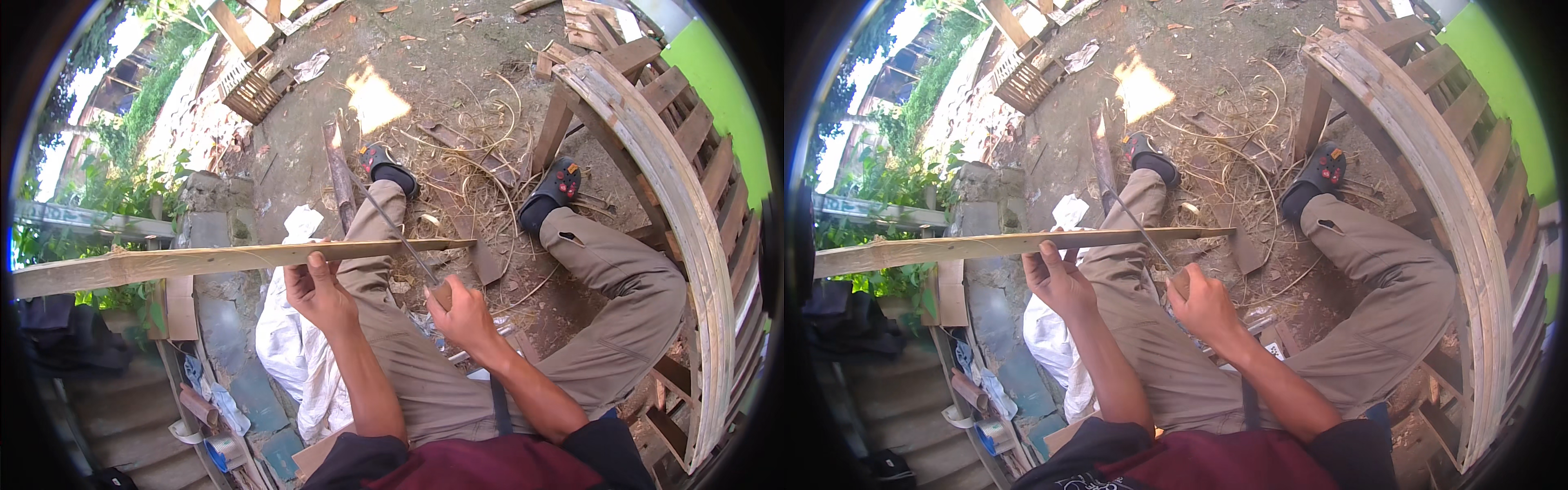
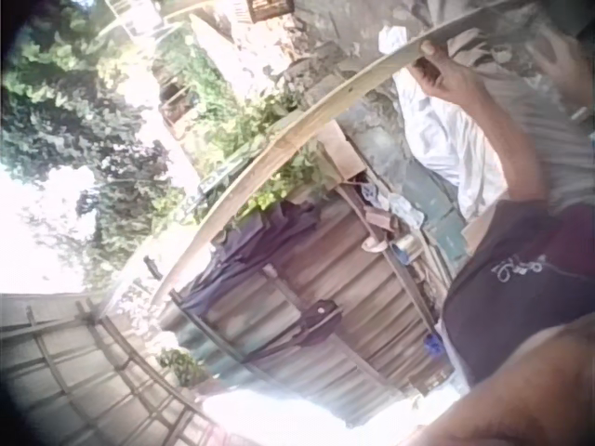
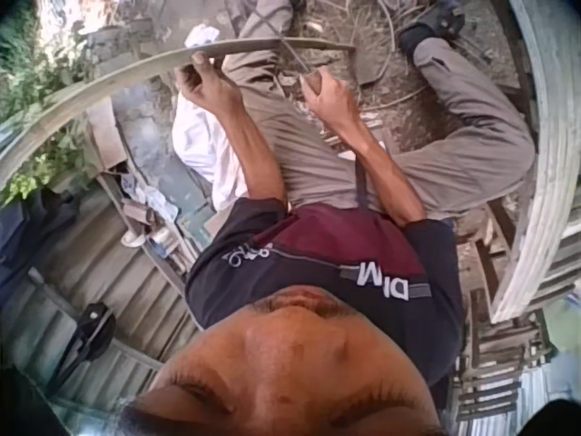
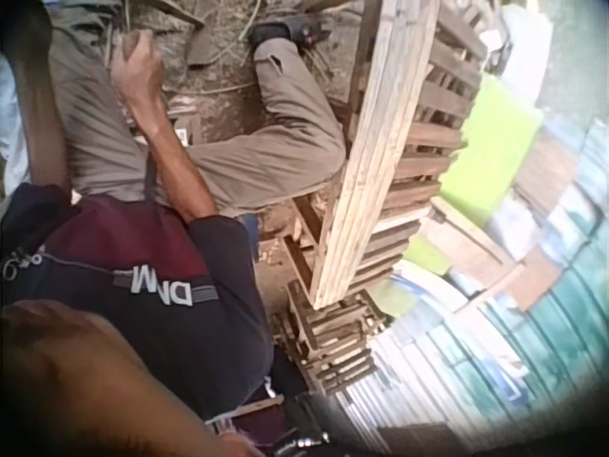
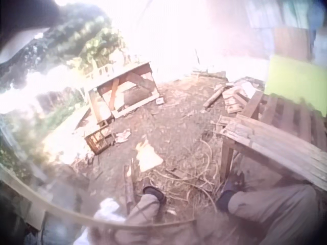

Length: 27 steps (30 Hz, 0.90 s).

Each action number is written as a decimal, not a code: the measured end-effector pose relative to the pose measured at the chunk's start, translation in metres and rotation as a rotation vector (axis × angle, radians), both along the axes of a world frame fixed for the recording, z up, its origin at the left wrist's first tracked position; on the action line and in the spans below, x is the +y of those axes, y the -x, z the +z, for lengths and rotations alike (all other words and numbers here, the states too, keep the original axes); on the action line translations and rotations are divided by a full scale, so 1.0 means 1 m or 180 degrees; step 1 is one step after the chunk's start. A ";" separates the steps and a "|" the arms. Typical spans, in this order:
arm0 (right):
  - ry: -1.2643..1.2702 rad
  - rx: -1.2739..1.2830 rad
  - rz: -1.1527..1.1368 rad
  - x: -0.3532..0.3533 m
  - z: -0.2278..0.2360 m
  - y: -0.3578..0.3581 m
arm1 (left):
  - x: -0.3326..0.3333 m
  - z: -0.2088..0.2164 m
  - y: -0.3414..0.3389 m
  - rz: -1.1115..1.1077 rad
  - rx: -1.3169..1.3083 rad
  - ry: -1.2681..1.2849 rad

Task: The person hammers nails into a wooden pallet and then uses a chisel to carve a piece of wood. The person works on the pallet and wood while sitting on the ground.

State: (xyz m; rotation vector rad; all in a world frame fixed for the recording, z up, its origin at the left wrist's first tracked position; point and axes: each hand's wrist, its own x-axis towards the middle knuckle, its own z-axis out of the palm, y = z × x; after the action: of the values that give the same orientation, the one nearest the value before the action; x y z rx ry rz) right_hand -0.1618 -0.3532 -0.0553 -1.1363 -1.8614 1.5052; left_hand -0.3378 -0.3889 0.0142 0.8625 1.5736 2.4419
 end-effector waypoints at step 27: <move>0.0260 -0.1493 -0.0480 0.022 -0.171 -0.036 | 0.010 -0.008 0.011 -0.0048 0.0140 0.0138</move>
State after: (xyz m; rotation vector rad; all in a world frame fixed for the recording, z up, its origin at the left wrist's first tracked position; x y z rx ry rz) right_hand -0.1260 -0.3312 -0.2268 -1.7465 -1.9587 1.3190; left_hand -0.3489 -0.3794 0.0062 0.9234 1.6223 2.3852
